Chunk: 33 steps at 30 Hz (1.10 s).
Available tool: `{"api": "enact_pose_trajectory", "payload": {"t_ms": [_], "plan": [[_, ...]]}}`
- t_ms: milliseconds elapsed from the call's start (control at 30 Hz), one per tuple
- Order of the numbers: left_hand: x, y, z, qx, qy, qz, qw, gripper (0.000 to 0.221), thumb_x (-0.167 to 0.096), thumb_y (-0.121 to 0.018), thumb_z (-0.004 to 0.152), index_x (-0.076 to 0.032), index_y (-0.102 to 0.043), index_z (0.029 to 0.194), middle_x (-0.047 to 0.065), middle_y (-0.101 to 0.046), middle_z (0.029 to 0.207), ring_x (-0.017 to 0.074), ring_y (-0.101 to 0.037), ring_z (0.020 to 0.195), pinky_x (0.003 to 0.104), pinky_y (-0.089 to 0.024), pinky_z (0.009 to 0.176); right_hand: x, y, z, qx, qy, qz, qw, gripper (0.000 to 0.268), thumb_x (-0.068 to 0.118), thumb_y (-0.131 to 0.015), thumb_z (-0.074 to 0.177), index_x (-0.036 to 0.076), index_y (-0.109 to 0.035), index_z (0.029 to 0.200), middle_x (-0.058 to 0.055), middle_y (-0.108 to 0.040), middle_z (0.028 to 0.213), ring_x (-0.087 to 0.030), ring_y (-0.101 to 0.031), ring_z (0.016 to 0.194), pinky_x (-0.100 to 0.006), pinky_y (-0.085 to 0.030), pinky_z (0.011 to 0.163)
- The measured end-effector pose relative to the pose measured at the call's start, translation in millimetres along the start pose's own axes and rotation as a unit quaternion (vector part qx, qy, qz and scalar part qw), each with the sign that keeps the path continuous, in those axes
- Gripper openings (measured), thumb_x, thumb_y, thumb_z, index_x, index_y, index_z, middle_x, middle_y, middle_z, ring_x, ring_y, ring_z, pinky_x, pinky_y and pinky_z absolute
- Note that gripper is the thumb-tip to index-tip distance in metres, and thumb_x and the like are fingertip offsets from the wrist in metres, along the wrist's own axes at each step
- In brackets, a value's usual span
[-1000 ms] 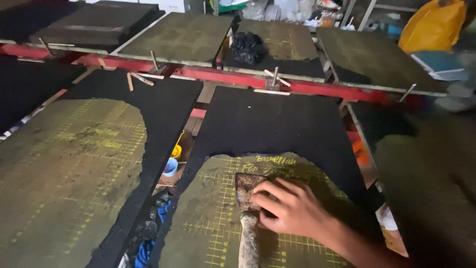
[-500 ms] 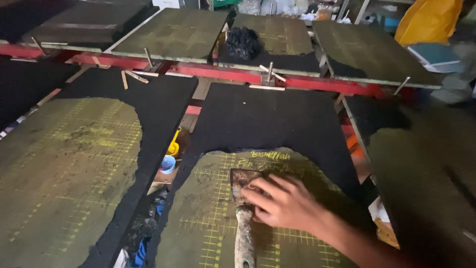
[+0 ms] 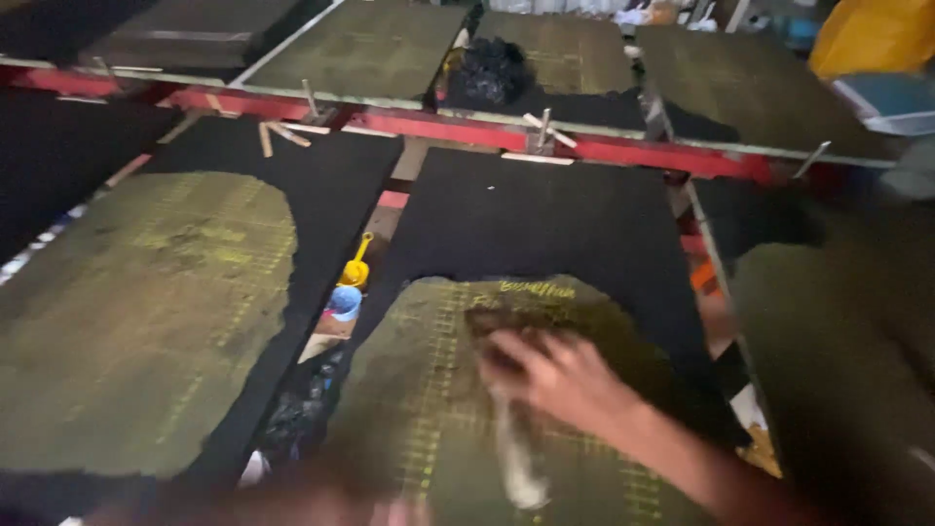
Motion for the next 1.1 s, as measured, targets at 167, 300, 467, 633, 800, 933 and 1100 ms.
{"api": "enact_pose_trajectory", "payload": {"t_ms": [167, 300, 467, 633, 800, 933, 1100], "plan": [[99.7, 1.1, 192.8, -0.209, -0.125, 0.303, 0.921, 0.044, -0.033, -0.066, 0.097, -0.011, -0.062, 0.135, 0.014, -0.067, 0.126, 0.0371, -0.062, 0.117, 0.052, -0.046, 0.105, -3.3, 31.6, 19.9, 0.029, -0.057, -0.073, 0.995, 0.040, -0.006, -0.071, 0.074, 0.027, -0.061, 0.094, -0.005, -0.060, 0.098, -0.017, -0.064, 0.062, -0.028, -0.050, 0.043], [142.4, -14.3, 268.3, -0.184, -0.218, -0.026, 0.958, 0.056, -0.052, -0.064, 0.093, -0.016, -0.060, 0.136, 0.012, -0.066, 0.131, 0.0317, -0.062, 0.122, 0.047, -0.051, 0.095, -3.7, 38.7, 27.9, 0.060, -0.079, -0.052, 0.994, 0.032, 0.003, -0.072, 0.071, 0.023, -0.060, 0.093, -0.004, -0.058, 0.091, -0.022, -0.066, 0.060, -0.034, -0.055, 0.052], [151.1, -10.8, 285.6, -0.255, -0.255, -0.080, 0.929, 0.007, -0.015, -0.077, 0.090, -0.016, -0.072, 0.086, 0.000, -0.075, 0.086, 0.0147, -0.070, 0.080, 0.032, -0.050, 0.068, -14.2, 46.5, 30.6, -0.011, -0.093, 0.011, 0.996, 0.024, 0.041, -0.078, 0.090, 0.019, -0.068, 0.095, -0.004, -0.063, 0.099, -0.025, -0.068, 0.085, -0.039, -0.056, 0.070], [170.8, -32.2, 319.0, -0.272, -0.130, 0.093, 0.949, 0.015, -0.026, -0.063, 0.095, -0.014, -0.062, 0.104, 0.009, -0.072, 0.096, 0.0393, -0.069, 0.081, 0.053, -0.051, 0.065, -23.8, 26.6, 17.8, 0.049, -0.098, 0.028, 0.994, 0.036, 0.053, -0.067, 0.095, 0.019, -0.068, 0.105, -0.006, -0.070, 0.110, -0.024, -0.071, 0.075, -0.039, -0.057, 0.060], [173.6, -40.7, 326.1, -0.311, -0.087, 0.167, 0.932, 0.026, -0.026, -0.061, 0.096, -0.007, -0.054, 0.114, 0.017, -0.069, 0.090, 0.0460, -0.067, 0.068, 0.055, -0.050, 0.053, -20.1, 29.3, 19.2, 0.036, -0.078, 0.024, 0.996, 0.053, 0.066, -0.060, 0.094, 0.015, -0.068, 0.105, -0.010, -0.073, 0.112, -0.028, -0.071, 0.096, -0.043, -0.058, 0.076], [181.4, -40.8, 326.1, -0.333, -0.016, 0.144, 0.932, 0.026, -0.030, -0.060, 0.094, -0.013, -0.054, 0.113, 0.011, -0.068, 0.100, 0.0414, -0.073, 0.080, 0.053, -0.058, 0.067, -20.2, 10.4, 8.3, 0.008, -0.111, -0.016, 0.994, 0.040, 0.060, -0.063, 0.090, 0.024, -0.071, 0.105, -0.004, -0.074, 0.102, -0.025, -0.074, 0.083, -0.041, -0.060, 0.067], [176.2, -34.2, 311.8, -0.296, -0.031, 0.061, 0.953, 0.024, -0.039, -0.048, 0.103, -0.019, -0.052, 0.116, 0.010, -0.068, 0.105, 0.0432, -0.074, 0.091, 0.055, -0.058, 0.082, -39.0, -23.3, -16.9, 0.012, -0.136, 0.004, 0.991, 0.014, 0.035, -0.064, 0.093, 0.033, -0.075, 0.102, -0.002, -0.077, 0.093, -0.028, -0.077, 0.081, -0.041, -0.062, 0.064]]}}
Point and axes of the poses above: each hand's wrist, its own z-axis towards the middle knuckle, its own y-axis out of the back of the hand, x = y × z, the point moved 6 cm from there along z, towards the middle knuckle
